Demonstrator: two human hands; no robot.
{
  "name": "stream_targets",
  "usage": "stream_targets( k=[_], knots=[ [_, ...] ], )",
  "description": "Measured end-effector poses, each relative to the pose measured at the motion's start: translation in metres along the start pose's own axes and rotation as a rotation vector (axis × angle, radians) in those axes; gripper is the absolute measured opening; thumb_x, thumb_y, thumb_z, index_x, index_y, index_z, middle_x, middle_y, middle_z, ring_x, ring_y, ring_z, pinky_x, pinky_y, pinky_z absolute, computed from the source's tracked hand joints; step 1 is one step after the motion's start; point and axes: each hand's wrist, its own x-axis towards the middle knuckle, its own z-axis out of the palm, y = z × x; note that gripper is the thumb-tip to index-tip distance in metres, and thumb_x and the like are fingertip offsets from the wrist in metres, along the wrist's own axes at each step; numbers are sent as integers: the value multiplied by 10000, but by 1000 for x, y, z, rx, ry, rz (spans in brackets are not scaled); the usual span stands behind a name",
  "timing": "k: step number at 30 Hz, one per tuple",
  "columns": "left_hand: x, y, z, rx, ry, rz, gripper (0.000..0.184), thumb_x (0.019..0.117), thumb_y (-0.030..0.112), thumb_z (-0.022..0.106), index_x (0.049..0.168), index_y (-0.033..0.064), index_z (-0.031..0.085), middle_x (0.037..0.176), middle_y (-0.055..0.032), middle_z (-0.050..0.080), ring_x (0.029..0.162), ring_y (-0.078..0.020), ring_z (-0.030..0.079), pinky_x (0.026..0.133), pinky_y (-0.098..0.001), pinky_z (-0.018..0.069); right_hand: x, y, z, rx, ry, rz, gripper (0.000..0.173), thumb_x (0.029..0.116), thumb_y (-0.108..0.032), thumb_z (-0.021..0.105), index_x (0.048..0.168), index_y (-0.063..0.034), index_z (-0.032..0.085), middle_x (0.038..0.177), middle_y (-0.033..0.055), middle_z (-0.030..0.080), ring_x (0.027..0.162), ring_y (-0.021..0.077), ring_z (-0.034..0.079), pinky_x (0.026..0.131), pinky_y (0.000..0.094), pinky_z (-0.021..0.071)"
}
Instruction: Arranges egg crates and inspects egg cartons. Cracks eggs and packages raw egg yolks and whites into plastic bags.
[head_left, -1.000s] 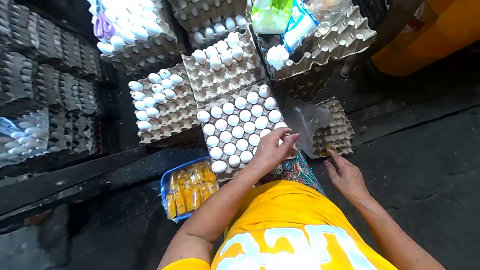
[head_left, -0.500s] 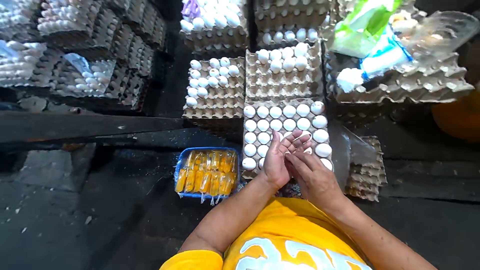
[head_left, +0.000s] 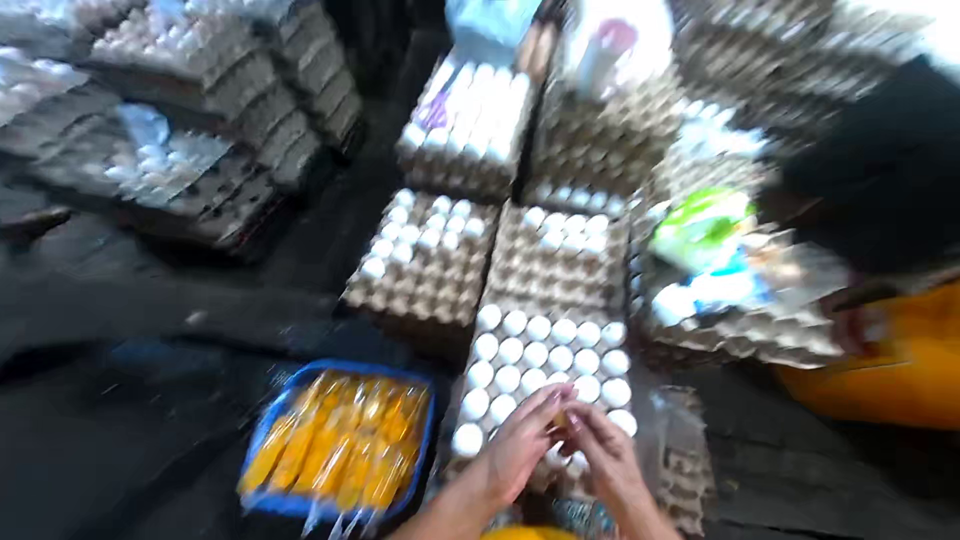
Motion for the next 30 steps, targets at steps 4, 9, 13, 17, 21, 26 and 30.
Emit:
stream_targets(
  k=[4, 9, 13, 17, 21, 26, 30],
  knots=[
    [1, 15, -16, 34, 111, 93, 395, 1049, 205, 452, 1390, 30, 550, 1387, -91, 603, 1244, -215, 612, 1044, -404, 521, 4, -15, -19, 460, 123, 234, 216, 1033, -111, 471, 1075, -79, 680, 970, 71, 751, 800, 158, 733, 696, 308, 621],
    [-6, 38, -37, 57, 347, 232, 347, 1069, 140, 375, 1321, 14, 578, 1284, -83, 654, 1120, -180, 664, 970, -348, 549, -8, -21, -52, 597, 228, 228, 161, 995, -134, 535, 1045, -132, 689, 915, 63, 734, 741, 119, 709, 651, 251, 601],
    [-11, 38, -64, 147, 528, 280, 310, 1074, 131, 430, 1305, -3, 588, 1303, -91, 639, 1143, -145, 639, 987, -302, 518, -27, -19, -71, 462, 442, 220, 183, 965, -48, 498, 970, -156, 646, 646, -55, 593, 466, -11, 477, 445, 152, 419],
    [-4, 33, -98, 186, 692, 209, 338, 1081, 139, 479, 1372, -18, 547, 1450, -168, 534, 1303, -244, 521, 1081, -419, 416, -35, -7, -91, 160, 636, 246, 225, 1046, -10, 373, 1203, -47, 530, 696, -45, 557, 457, 9, 457, 418, 162, 407],
    [11, 17, -121, 188, 662, 107, 423, 1089, 176, 477, 1472, 0, 461, 1547, -198, 440, 1404, -322, 447, 1129, -519, 378, -27, 19, -109, -206, 581, 268, 446, 1070, -68, 338, 1503, 39, 359, 1100, 166, 685, 853, 185, 715, 727, 341, 598],
    [22, 1, -123, 162, 530, 30, 488, 1115, 261, 425, 1547, 41, 377, 1571, -198, 416, 1419, -304, 448, 1139, -477, 391, -1, 43, -100, -204, 529, 344, 424, 1087, -98, 383, 1495, 12, 425, 1303, 234, 632, 1097, 300, 667, 871, 464, 555],
    [25, -3, -123, 237, 526, 16, 501, 1119, 318, 404, 1537, 41, 413, 1564, -187, 437, 1431, -291, 437, 1158, -470, 367, 11, 47, -89, -52, 505, 397, 330, 1073, -33, 411, 1369, 33, 542, 1148, 173, 658, 918, 183, 646, 782, 347, 538]
  ],
)
